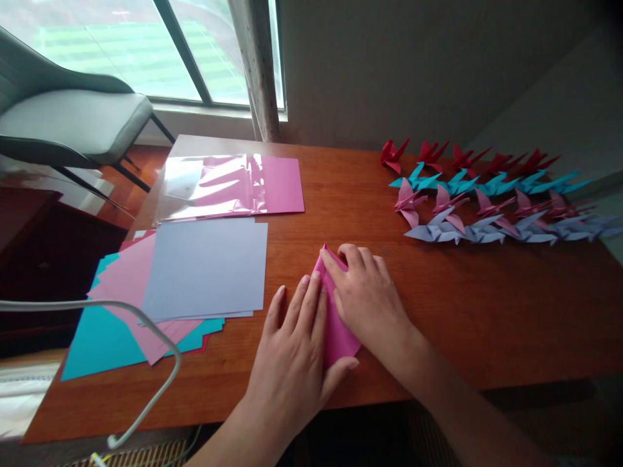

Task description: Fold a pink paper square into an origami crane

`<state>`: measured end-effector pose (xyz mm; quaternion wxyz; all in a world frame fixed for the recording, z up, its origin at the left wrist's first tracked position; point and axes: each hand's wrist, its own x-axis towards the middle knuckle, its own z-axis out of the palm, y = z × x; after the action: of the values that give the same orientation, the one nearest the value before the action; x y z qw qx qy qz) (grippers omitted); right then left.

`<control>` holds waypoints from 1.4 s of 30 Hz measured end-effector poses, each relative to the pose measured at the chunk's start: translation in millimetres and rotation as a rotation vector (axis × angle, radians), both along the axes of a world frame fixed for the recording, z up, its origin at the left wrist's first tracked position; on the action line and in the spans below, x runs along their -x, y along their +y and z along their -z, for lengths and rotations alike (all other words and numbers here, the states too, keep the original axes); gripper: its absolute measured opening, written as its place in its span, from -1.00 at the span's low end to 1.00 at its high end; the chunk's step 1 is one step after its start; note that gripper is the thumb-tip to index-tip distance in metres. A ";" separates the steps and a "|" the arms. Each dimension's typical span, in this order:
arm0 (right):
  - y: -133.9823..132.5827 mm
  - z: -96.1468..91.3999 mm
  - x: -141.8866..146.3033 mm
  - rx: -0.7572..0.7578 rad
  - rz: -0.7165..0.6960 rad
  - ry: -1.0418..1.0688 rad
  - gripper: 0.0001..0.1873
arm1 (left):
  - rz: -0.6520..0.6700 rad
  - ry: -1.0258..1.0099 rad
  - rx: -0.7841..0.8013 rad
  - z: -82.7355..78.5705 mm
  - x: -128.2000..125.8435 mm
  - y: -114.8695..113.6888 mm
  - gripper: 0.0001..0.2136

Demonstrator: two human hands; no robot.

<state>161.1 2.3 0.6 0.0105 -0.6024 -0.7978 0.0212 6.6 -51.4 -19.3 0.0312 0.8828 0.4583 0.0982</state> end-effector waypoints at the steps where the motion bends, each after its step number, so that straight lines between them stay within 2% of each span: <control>1: -0.1 0.4 -0.2 -0.001 0.001 0.001 -0.48 | -0.001 0.000 0.000 0.1 -0.3 -0.1 -0.13; 42: 6.7 0.4 -0.6 0.002 -0.004 -0.009 -0.53 | -0.013 0.009 0.031 -0.9 -1.1 0.3 -0.18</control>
<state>161.7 9.0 0.2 0.0063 -0.6011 -0.7989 0.0190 7.7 -51.1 -18.4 0.0423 0.8796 0.4657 0.0875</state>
